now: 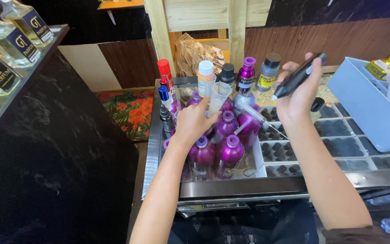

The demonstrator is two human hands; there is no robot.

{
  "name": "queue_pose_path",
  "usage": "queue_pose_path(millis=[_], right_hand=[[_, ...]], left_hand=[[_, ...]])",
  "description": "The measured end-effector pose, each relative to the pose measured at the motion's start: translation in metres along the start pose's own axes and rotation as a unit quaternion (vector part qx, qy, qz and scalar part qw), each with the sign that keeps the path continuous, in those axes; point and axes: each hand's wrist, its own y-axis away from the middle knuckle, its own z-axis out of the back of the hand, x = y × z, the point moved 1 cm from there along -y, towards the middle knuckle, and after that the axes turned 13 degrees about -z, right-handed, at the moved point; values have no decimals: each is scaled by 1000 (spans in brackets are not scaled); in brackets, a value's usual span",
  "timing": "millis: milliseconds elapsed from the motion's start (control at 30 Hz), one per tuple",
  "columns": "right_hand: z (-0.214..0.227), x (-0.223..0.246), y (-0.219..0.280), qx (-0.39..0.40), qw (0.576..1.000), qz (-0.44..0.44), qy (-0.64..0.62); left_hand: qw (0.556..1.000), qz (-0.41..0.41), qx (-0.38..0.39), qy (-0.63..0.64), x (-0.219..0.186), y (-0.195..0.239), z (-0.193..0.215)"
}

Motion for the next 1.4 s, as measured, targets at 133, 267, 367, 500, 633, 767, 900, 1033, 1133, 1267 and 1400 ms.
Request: queue_pose_path(millis=[133,267,367,500,633,767,900,1033,1133,1267,1400], right_hand=[[5,-6,-5,36,996,-74,31],[4,-9,-8,41,984,-116,126],[8,-9,-11,68,967,-132,205],[3,-8,0,135,928,-133,321],[2,-8,0,150,892,-120,409],[1,-3,8,112,771,-43,625],[-5,-2,14,50,588,-2,807],[2,-4,11,51,523,4,851],[2,-5,10,56,489,-5,871],[3,-7,7,43,456,-21,889],[10,-11,0,42,454,-25,890]], left_hand=[[1000,2,-2,-9,-1,0,0],[1000,2,4,-12,1,0,-2],[1000,-1,1,-14,0,0,-2],[1000,0,8,-17,-1,0,-1],[1000,4,15,-13,-2,0,0],[1000,4,19,-17,-2,-1,-1],[1000,1,11,-22,-2,0,0],[1000,0,11,-26,-2,0,-1],[1000,-1,11,-27,-4,1,1],[999,-16,-22,-23,-3,1,-1],[996,-47,-77,-25,-11,3,9]])
